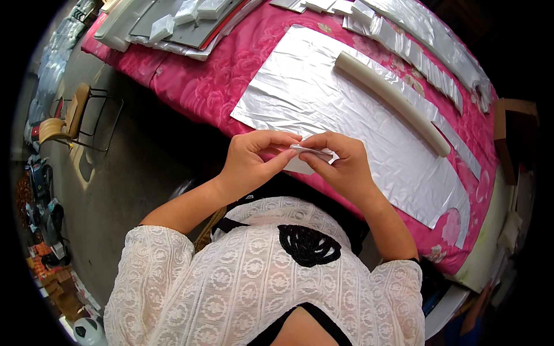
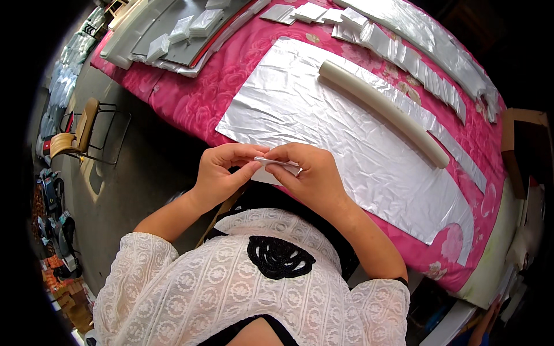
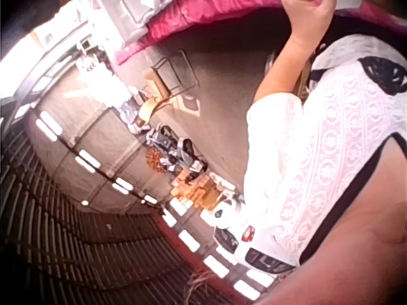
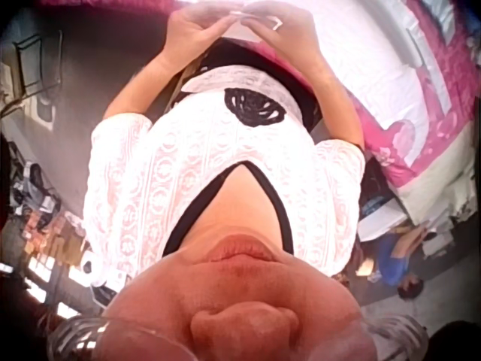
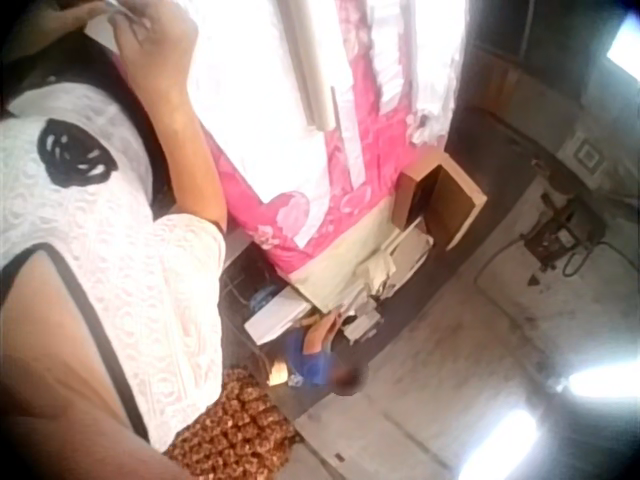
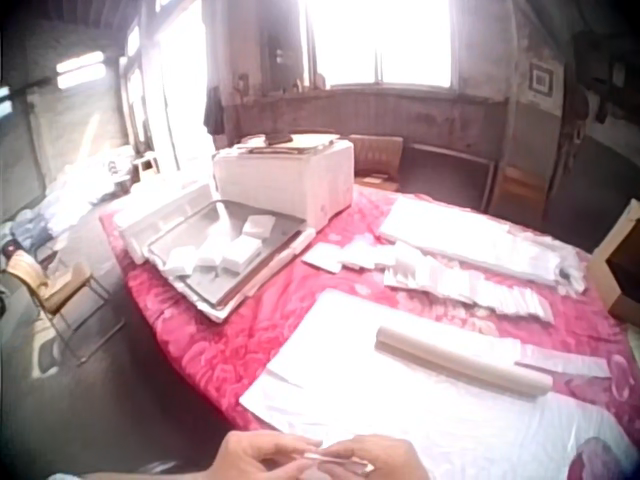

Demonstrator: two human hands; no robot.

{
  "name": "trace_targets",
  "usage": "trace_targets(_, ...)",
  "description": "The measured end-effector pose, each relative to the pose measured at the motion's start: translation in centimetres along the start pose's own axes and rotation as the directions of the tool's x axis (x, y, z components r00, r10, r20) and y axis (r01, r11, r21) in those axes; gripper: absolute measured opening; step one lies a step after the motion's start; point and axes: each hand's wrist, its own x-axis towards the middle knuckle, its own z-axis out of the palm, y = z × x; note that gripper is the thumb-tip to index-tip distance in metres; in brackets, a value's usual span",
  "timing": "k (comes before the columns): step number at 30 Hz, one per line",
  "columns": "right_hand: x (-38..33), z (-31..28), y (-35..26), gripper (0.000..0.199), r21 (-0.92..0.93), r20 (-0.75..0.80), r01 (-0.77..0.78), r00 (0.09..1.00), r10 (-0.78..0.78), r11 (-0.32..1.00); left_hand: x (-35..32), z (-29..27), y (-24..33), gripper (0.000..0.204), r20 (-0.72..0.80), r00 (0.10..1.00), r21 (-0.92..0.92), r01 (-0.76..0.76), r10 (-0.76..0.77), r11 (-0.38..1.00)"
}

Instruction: The person wraps small white rectangular objects in clear plastic film. They unroll a strip of film, place an object on it, fold the film over, and roll it into a tight cylinder. The wrapped items are placed on a pink tablecloth alongside other completed units.

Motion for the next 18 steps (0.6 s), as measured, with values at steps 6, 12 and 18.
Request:
trace_targets(6,0.0,0.2,0.1,0.013,0.012,-0.011,-0.029,1.0,0.029,0.999,-0.2,-0.1,-0.5,0.015,-0.011,1.0,-0.052,0.025,-0.026,0.998)
trace_targets(12,-0.1,0.6,1.0,0.011,0.019,-0.035,0.021,0.999,-0.02,1.0,-0.3,-0.2,-0.6,0.013,0.001,0.999,-0.098,0.05,-0.05,0.994)
trace_targets(18,-0.1,0.5,1.3,0.011,0.014,-0.035,0.036,0.999,-0.035,0.999,-0.3,-0.4,-0.6,0.011,0.046,0.997,-0.119,0.07,-0.065,0.99)
